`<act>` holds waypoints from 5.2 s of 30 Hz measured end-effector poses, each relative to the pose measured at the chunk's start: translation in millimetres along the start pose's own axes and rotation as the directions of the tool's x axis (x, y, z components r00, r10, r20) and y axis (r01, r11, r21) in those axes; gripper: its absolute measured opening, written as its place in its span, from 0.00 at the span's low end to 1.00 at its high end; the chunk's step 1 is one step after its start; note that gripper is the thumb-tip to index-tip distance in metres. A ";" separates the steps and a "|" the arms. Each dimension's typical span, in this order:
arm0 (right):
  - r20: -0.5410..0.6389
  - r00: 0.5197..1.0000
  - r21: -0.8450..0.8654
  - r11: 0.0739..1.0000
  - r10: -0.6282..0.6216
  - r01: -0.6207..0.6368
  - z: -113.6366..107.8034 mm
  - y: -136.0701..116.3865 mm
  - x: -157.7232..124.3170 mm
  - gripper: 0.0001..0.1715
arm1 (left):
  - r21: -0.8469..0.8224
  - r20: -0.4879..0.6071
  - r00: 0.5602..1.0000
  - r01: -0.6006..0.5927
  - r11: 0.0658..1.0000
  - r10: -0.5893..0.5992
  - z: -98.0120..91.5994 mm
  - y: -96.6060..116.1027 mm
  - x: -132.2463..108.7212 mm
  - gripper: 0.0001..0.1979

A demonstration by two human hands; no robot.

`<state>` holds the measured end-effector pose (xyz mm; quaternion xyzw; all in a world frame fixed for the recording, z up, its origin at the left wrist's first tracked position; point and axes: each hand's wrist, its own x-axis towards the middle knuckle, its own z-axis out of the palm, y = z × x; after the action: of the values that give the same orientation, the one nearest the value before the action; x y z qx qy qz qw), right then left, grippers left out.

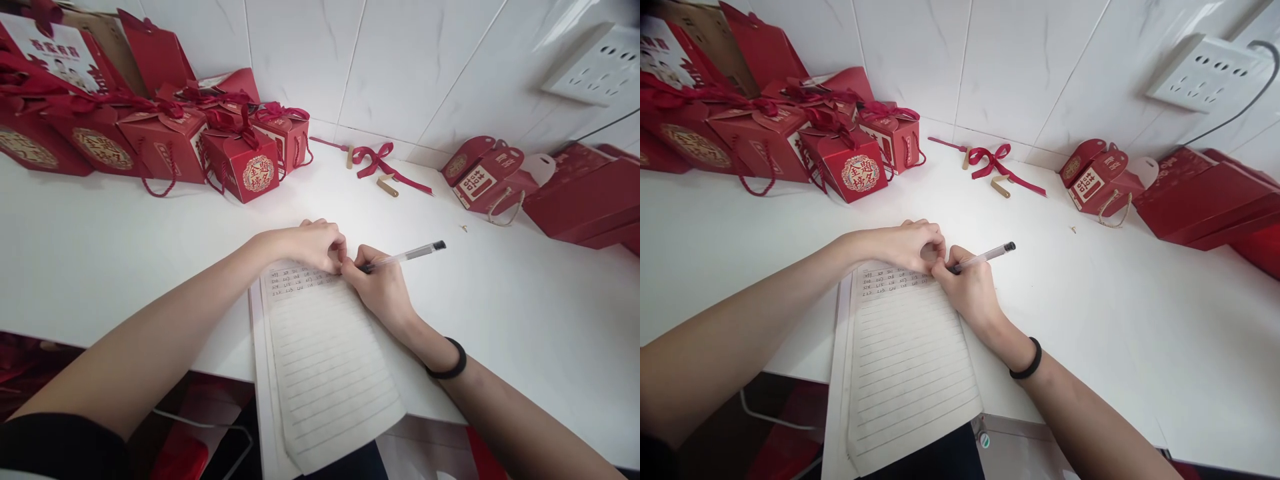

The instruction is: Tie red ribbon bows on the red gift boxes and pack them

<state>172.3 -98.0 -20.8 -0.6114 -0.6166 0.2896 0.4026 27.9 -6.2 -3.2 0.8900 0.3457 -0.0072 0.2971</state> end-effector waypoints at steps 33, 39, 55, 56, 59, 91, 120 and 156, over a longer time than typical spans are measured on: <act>-0.013 1.000 -0.006 1.000 0.000 -0.001 -0.9 -1.8 -0.2 0.16 | 0.016 -0.015 1.000 -0.013 1.000 0.013 0.6 4.0 0.0 0.15; -0.020 0.999 -0.003 0.999 0.035 -0.035 -2.3 -0.5 -0.4 0.16 | 0.019 -0.015 1.000 -0.010 1.000 0.010 0.9 4.7 0.1 0.16; -0.030 0.999 0.009 1.000 0.012 -0.012 -2.2 -3.4 -1.3 0.17 | -0.010 -0.024 1.000 0.006 1.000 -0.006 1.4 6.1 0.0 0.16; -0.025 1.000 0.010 1.000 0.011 -0.010 -2.3 -3.3 -1.2 0.17 | -0.010 -0.027 1.000 0.006 1.000 -0.006 1.5 5.9 0.3 0.16; 0.002 1.000 0.004 1.000 0.023 -0.023 -2.2 -3.2 -1.0 0.16 | -0.006 -0.027 1.000 0.002 1.000 -0.002 1.6 5.8 0.4 0.16; -0.090 0.960 0.489 0.851 0.265 -0.189 -43.3 43.3 41.4 0.27 | -0.232 -0.971 -0.086 0.102 0.967 -0.224 -43.7 -50.6 -32.4 0.22; -0.276 0.927 0.145 0.942 -0.255 0.302 -43.1 15.0 26.4 0.14 | 0.086 -0.794 0.540 -0.355 0.931 0.279 27.5 23.6 4.4 0.46; -0.008 0.902 0.270 0.868 -0.431 0.417 -78.3 7.7 22.8 0.14 | -0.443 -0.675 0.730 -0.287 0.849 -0.106 12.5 19.8 0.6 0.13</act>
<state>244.6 -85.4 15.6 -0.3939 -0.7016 0.2902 0.5180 43.0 -24.1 -3.3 0.7322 0.3725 0.4260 0.3791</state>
